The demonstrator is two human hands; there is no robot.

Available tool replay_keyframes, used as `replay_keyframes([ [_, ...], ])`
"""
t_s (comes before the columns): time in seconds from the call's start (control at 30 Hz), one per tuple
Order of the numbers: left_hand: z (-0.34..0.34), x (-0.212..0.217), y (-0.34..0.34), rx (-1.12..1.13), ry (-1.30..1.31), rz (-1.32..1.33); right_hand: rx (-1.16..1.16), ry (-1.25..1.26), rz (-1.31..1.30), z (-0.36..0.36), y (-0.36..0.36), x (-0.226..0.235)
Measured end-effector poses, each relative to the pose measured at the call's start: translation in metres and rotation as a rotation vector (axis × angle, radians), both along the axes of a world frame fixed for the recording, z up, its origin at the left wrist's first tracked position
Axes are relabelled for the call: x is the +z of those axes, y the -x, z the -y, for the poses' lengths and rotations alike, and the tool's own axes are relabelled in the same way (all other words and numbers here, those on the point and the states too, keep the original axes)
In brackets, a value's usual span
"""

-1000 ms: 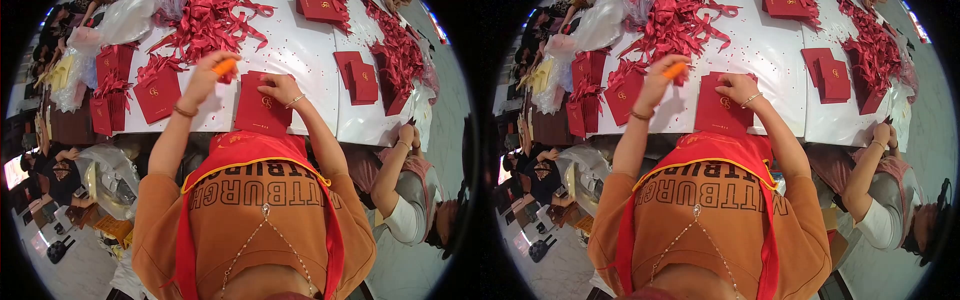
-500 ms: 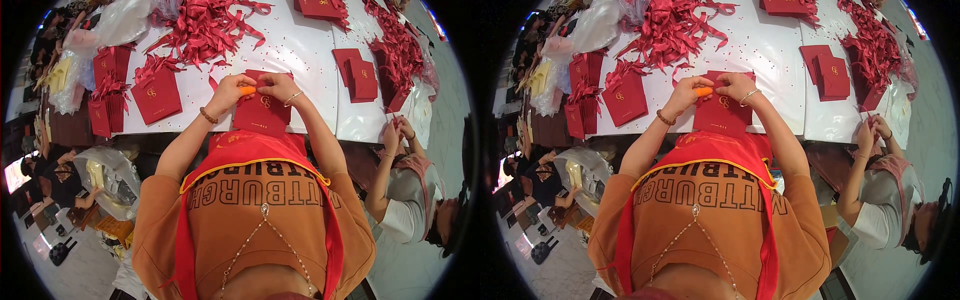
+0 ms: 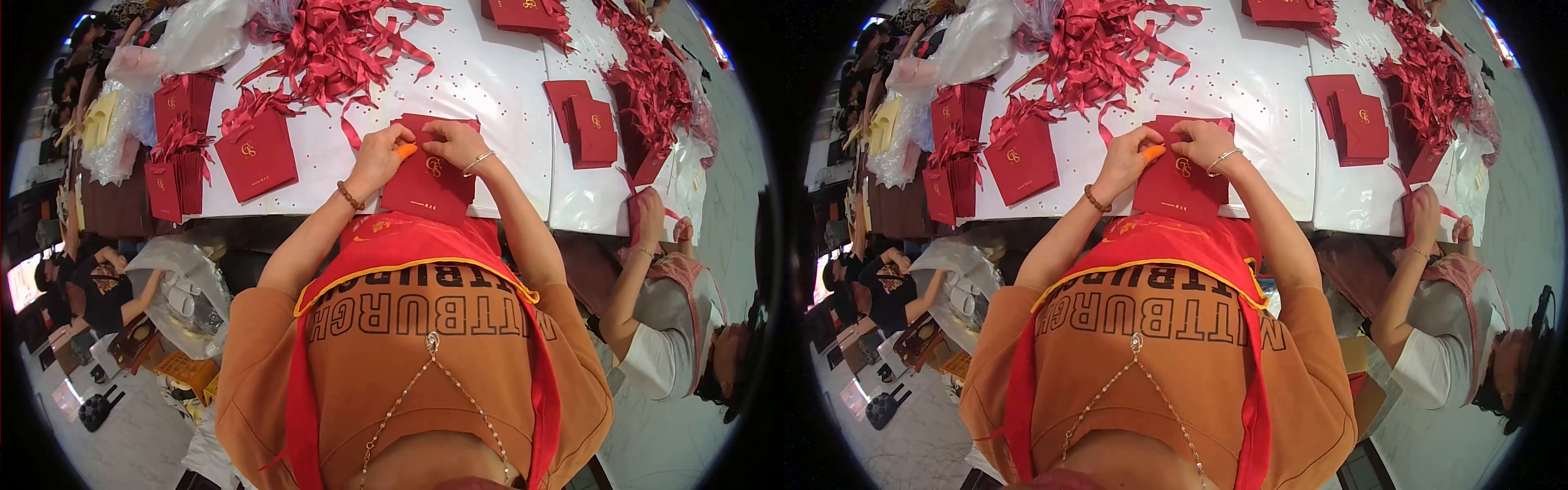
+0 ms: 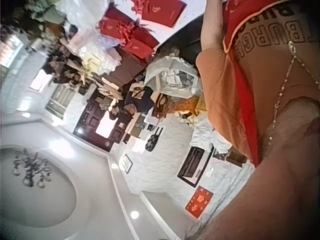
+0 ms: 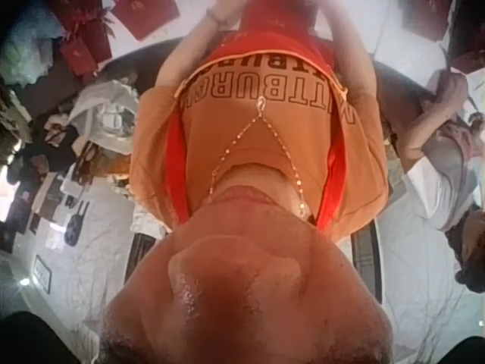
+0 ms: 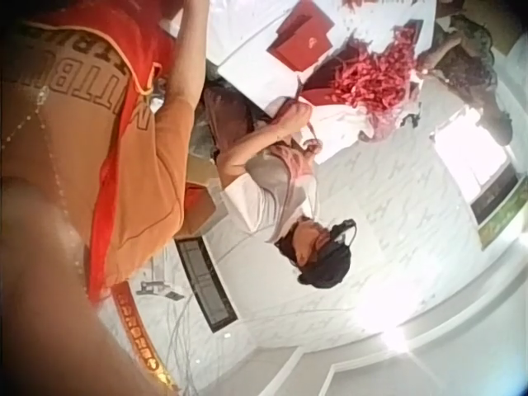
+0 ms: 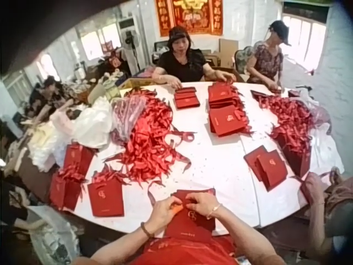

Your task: The recorder is assembling red paper gift bags by threading and tying pink ribbons through pre-cut holes.

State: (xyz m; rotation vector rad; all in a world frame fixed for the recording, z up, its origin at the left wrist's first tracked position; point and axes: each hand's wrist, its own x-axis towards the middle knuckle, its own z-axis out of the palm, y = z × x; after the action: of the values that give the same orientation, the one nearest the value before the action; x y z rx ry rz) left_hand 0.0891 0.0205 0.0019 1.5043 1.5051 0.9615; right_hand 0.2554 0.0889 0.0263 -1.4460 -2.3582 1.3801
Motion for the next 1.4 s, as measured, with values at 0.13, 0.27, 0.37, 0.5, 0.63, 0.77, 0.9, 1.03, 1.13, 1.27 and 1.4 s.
replay_keyframes([
  [0.13,-0.002,0.004,0.000,0.005,0.017,-0.017,0.013,-0.060,-0.043,0.002,-0.001,-0.006],
  [0.27,-0.001,0.010,-0.001,-0.034,-0.037,-0.087,-0.059,0.045,-0.154,0.000,-0.002,-0.009],
  [0.37,0.000,0.003,-0.002,-0.030,-0.341,-0.184,-0.090,0.133,-0.190,-0.002,-0.002,-0.007],
  [0.5,0.004,0.009,-0.002,-0.104,-0.303,-0.211,-0.100,0.218,-0.261,-0.004,-0.004,-0.014],
  [0.63,0.005,0.012,0.001,-0.178,-0.226,-0.167,-0.078,0.186,-0.221,-0.004,-0.003,-0.015],
  [0.77,0.009,0.008,-0.002,-0.104,-0.204,-0.069,-0.107,0.135,-0.202,-0.003,-0.004,-0.025],
  [0.9,0.011,0.006,-0.004,-0.003,-0.180,-0.217,-0.122,0.148,-0.180,-0.003,-0.004,-0.026],
  [1.03,0.010,0.016,-0.003,-0.006,-0.127,-0.159,-0.119,0.182,-0.202,-0.004,-0.005,-0.024],
  [1.13,0.008,0.010,-0.005,-0.024,-0.263,-0.152,-0.115,0.147,-0.184,-0.004,-0.004,-0.022],
  [1.27,0.011,0.006,-0.008,-0.007,-0.207,-0.159,-0.114,0.171,-0.189,-0.005,-0.006,-0.027],
  [1.4,0.011,0.002,-0.005,-0.023,-0.354,-0.351,-0.121,0.145,-0.150,-0.002,-0.003,-0.017],
])
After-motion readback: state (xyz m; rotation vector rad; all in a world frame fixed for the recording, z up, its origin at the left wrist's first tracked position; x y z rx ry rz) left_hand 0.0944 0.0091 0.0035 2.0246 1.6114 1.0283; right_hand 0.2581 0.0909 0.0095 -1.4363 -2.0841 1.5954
